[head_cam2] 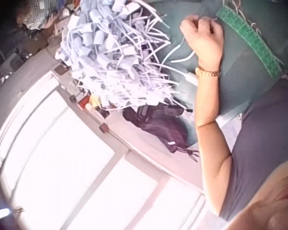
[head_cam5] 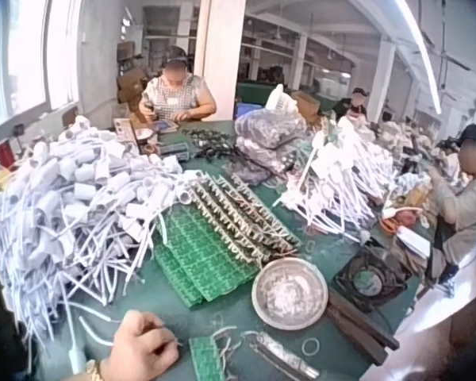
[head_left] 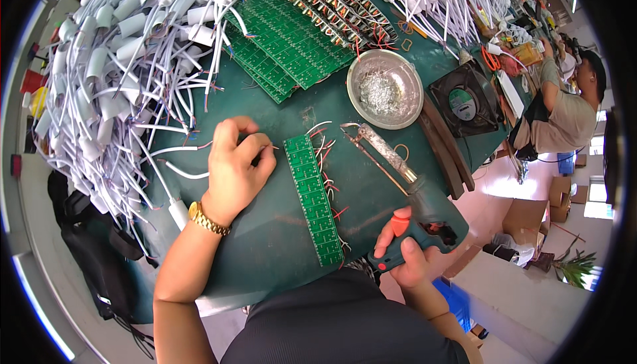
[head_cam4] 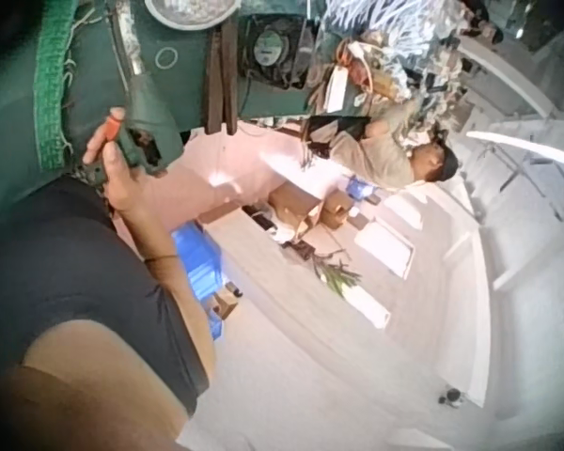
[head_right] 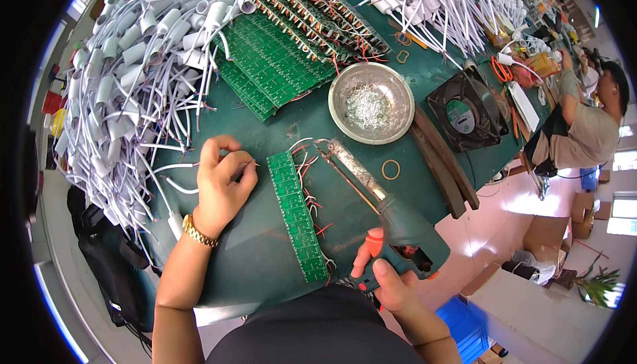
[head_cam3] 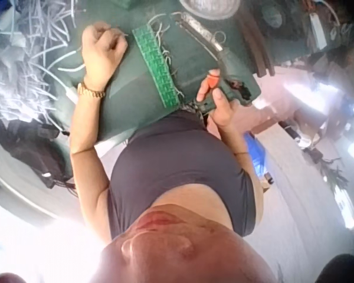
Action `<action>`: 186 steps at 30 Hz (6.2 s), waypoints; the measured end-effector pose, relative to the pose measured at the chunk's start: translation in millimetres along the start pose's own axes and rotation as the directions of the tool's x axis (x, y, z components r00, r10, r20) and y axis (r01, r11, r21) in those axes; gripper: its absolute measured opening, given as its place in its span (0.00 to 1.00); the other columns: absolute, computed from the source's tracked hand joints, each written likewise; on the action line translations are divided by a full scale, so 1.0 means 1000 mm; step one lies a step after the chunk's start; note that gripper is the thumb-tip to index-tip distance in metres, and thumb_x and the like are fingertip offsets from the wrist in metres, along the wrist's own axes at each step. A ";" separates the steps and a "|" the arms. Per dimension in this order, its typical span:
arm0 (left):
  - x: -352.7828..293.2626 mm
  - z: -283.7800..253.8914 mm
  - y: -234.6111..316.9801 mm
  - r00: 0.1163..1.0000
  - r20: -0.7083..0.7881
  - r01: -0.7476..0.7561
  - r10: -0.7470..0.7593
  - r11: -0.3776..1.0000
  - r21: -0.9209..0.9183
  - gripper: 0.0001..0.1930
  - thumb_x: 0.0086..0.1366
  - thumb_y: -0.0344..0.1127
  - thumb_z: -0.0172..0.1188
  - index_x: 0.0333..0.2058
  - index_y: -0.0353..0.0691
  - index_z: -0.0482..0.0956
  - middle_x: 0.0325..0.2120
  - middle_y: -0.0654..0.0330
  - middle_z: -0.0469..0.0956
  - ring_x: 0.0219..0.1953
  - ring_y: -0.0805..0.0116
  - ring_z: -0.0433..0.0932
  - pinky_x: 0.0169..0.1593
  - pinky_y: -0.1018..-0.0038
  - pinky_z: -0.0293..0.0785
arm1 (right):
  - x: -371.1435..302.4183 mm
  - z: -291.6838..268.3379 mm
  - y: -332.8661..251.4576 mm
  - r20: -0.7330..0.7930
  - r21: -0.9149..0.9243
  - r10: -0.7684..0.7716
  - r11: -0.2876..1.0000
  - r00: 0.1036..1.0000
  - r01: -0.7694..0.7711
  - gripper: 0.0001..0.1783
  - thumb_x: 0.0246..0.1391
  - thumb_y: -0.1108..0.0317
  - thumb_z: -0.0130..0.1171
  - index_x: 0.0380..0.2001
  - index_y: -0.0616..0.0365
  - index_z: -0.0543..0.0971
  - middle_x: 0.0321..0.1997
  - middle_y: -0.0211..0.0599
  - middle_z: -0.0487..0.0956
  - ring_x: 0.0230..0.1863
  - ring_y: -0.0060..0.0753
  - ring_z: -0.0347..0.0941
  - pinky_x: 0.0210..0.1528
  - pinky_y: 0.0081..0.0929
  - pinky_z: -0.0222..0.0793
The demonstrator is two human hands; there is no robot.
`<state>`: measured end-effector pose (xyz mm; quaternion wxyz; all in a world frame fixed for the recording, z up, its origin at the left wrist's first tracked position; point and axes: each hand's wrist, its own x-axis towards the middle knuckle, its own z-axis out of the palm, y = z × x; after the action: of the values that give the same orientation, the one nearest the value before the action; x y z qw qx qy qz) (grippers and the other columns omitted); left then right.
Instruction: The person solders wires from socket components onto circuit boards using a soldering gun and stacks the finished assemblies onto a pile on the table.
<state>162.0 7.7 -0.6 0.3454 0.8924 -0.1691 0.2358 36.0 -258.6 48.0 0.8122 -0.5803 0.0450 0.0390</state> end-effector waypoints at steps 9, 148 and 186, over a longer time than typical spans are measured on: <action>0.012 -0.003 0.005 0.982 0.174 0.000 -0.080 0.910 0.416 0.06 0.44 0.24 0.64 0.24 0.37 0.78 0.30 0.60 0.71 0.31 0.63 0.73 0.33 0.68 0.67 | 0.018 0.002 0.007 0.068 -0.114 0.094 0.990 0.993 -0.086 0.24 0.58 0.62 0.56 0.55 0.59 0.68 0.29 0.40 0.76 0.29 0.29 0.72 0.31 0.27 0.68; 0.004 0.001 -0.010 0.984 0.176 -0.014 0.035 0.993 -0.120 0.13 0.41 0.19 0.63 0.26 0.41 0.72 0.31 0.62 0.78 0.31 0.62 0.75 0.35 0.69 0.72 | 0.017 -0.016 0.029 0.390 -0.649 0.102 0.736 0.915 0.194 0.17 0.55 0.65 0.56 0.43 0.67 0.70 0.31 0.42 0.76 0.29 0.31 0.73 0.30 0.29 0.70; 0.004 0.000 -0.009 0.987 0.159 0.041 -0.017 0.988 -0.149 0.09 0.44 0.21 0.62 0.25 0.39 0.73 0.30 0.61 0.79 0.31 0.59 0.76 0.35 0.67 0.74 | 0.003 0.019 0.024 -0.086 0.035 -0.116 0.992 0.990 0.119 0.42 0.62 0.29 0.28 0.54 0.60 0.63 0.27 0.49 0.78 0.26 0.39 0.76 0.49 0.43 0.74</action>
<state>169.1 13.6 -2.9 0.4012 0.8818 -0.2002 0.1463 36.8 -233.2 31.2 0.8219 -0.5668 0.0456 -0.0342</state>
